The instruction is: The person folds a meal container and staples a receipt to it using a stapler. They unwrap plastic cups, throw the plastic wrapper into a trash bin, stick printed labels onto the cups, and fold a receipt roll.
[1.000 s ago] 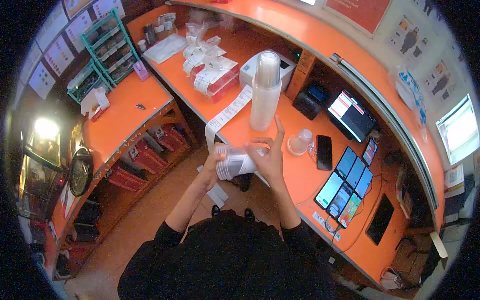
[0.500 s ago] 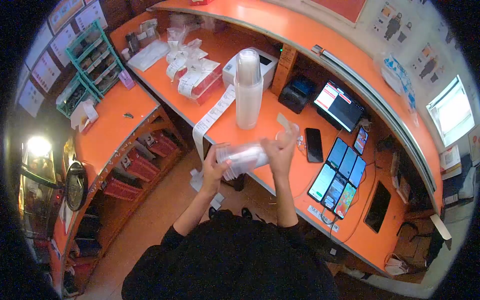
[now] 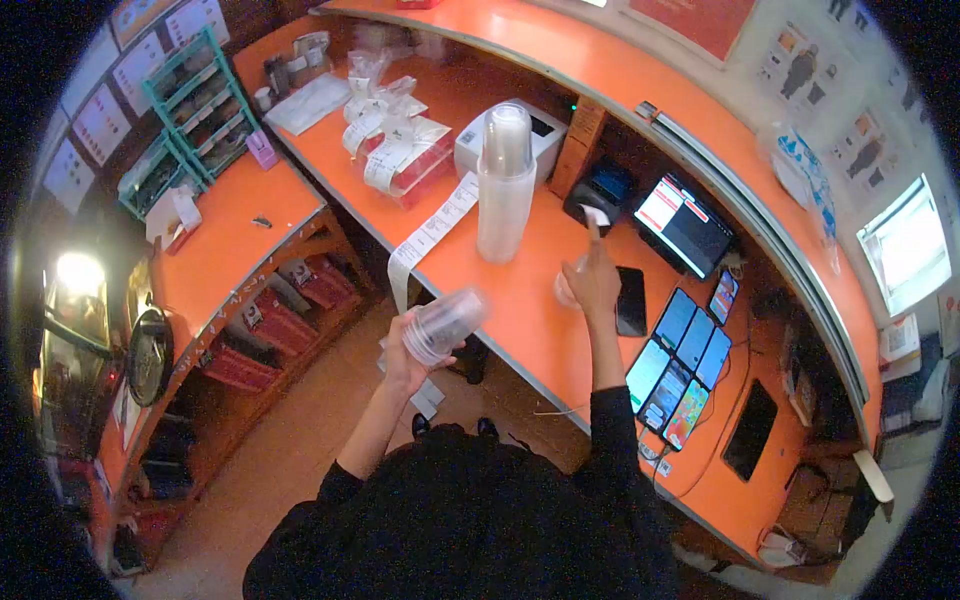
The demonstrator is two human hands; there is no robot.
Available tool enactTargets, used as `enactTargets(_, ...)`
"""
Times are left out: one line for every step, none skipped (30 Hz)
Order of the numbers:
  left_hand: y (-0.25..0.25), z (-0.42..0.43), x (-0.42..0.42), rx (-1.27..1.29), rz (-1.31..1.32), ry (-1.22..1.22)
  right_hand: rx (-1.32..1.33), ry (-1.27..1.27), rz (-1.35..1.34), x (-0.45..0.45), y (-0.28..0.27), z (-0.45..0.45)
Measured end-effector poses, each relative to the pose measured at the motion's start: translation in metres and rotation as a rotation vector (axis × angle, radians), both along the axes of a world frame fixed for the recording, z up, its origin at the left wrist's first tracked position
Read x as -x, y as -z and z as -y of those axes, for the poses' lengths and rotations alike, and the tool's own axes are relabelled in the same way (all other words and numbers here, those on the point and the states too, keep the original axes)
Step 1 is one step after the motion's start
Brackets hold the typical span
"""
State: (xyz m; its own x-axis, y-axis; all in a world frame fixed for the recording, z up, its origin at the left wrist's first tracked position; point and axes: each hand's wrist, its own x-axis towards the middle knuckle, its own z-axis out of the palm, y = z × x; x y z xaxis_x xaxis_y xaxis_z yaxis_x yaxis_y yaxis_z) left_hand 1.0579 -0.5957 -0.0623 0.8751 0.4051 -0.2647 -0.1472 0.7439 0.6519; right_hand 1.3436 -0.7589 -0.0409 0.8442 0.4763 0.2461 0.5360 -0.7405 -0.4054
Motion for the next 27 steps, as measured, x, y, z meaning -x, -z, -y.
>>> enactTargets(0.000, 0.000, -0.001, 0.049, 0.028, 0.024, -0.033, -0.039, -0.021, 0.000, 0.005, -0.001)
enactTargets(-0.002, -0.001, -0.002, 0.049, 0.028, 0.008, -0.247, -0.084, 0.248, 0.003, -0.001, -0.001)
enactTargets(-0.004, -0.001, -0.003, 0.058, 0.028, 0.035, -0.462, -0.123, 0.512, 0.010, -0.011, 0.001)
enactTargets(-0.006, -0.001, -0.004, 0.066, 0.029, 0.064, -0.628, -0.059, 0.264, 0.032, -0.036, 0.000)
enactTargets(-0.010, -0.001, -0.006, 0.066, 0.027, 0.058, -0.629, -0.065, 0.259, 0.041, -0.053, 0.005)
enactTargets(-0.014, -0.001, -0.008, 0.055, 0.004, 0.075, -0.558, -0.076, 0.337, 0.048, -0.067, 0.010)
enactTargets(-0.016, -0.002, -0.010, 0.043, -0.022, 0.094, -0.486, -0.085, 0.412, 0.056, -0.082, 0.014)
enactTargets(-0.014, -0.003, -0.013, 0.043, -0.028, 0.094, -0.534, -0.227, 0.416, 0.067, -0.099, 0.013)
enactTargets(-0.011, -0.005, -0.016, 0.051, -0.066, 0.139, -0.535, -0.224, 0.412, 0.074, -0.104, 0.013)
enactTargets(-0.009, -0.008, -0.020, 0.058, -0.102, 0.187, -0.512, -0.433, 0.139, 0.080, -0.107, 0.013)
enactTargets(-0.011, -0.010, -0.023, 0.055, -0.102, 0.194, -0.480, -0.633, -0.134, 0.086, -0.110, 0.012)
enactTargets(-0.012, -0.011, -0.026, 0.022, -0.131, 0.240, -0.443, -0.719, -0.212, 0.098, -0.115, 0.006)
enactTargets(-0.014, -0.012, -0.030, -0.011, -0.159, 0.286, -0.404, -0.803, -0.290, 0.110, -0.118, -0.002)
enactTargets(-0.017, -0.013, -0.033, -0.013, -0.157, 0.294, -0.405, -0.796, -0.285, 0.117, -0.116, -0.009)
enactTargets(-0.020, -0.014, -0.035, -0.035, -0.169, 0.330, -0.351, -0.870, -0.239, 0.123, -0.110, -0.016)
enactTargets(-0.023, -0.016, -0.035, -0.056, -0.183, 0.364, -0.296, -0.945, -0.194, 0.126, -0.106, -0.021)
enactTargets(-0.029, -0.016, -0.035, -0.058, -0.182, 0.364, -0.297, -0.945, -0.192, 0.128, -0.104, -0.023)
enactTargets(-0.036, -0.015, -0.035, -0.083, -0.204, 0.384, -0.217, -0.923, -0.141, 0.130, -0.102, -0.025)
enactTargets(-0.040, -0.015, -0.034, -0.107, -0.227, 0.403, -0.137, -0.899, -0.090, 0.131, -0.100, -0.027)
enactTargets(-0.037, -0.017, -0.034, -0.106, -0.226, 0.402, -0.136, -0.900, -0.090, 0.133, -0.097, -0.027)
enactTargets(-0.032, -0.019, -0.033, -0.036, -0.155, 0.457, -0.095, -0.861, -0.070, 0.134, -0.094, -0.028)
enactTargets(-0.030, -0.021, -0.033, 0.035, -0.082, 0.511, -0.054, -0.822, -0.051, 0.136, -0.093, -0.028)
enactTargets(-0.030, -0.021, -0.031, 0.037, -0.081, 0.508, -0.052, -0.824, -0.051, 0.139, -0.092, -0.028)
enactTargets(-0.030, -0.021, -0.029, 0.084, -0.065, 0.513, -0.112, -0.796, 0.015, 0.141, -0.092, -0.027)
enactTargets(-0.030, -0.020, -0.027, 0.129, -0.050, 0.518, -0.172, -0.765, 0.080, 0.144, -0.092, -0.027)
enactTargets(-0.031, -0.020, -0.025, 0.131, -0.052, 0.519, -0.172, -0.764, 0.078, 0.149, -0.092, -0.028)
enactTargets(-0.031, -0.019, -0.023, 0.063, -0.085, 0.491, -0.263, -0.684, 0.008, 0.155, -0.093, -0.031)
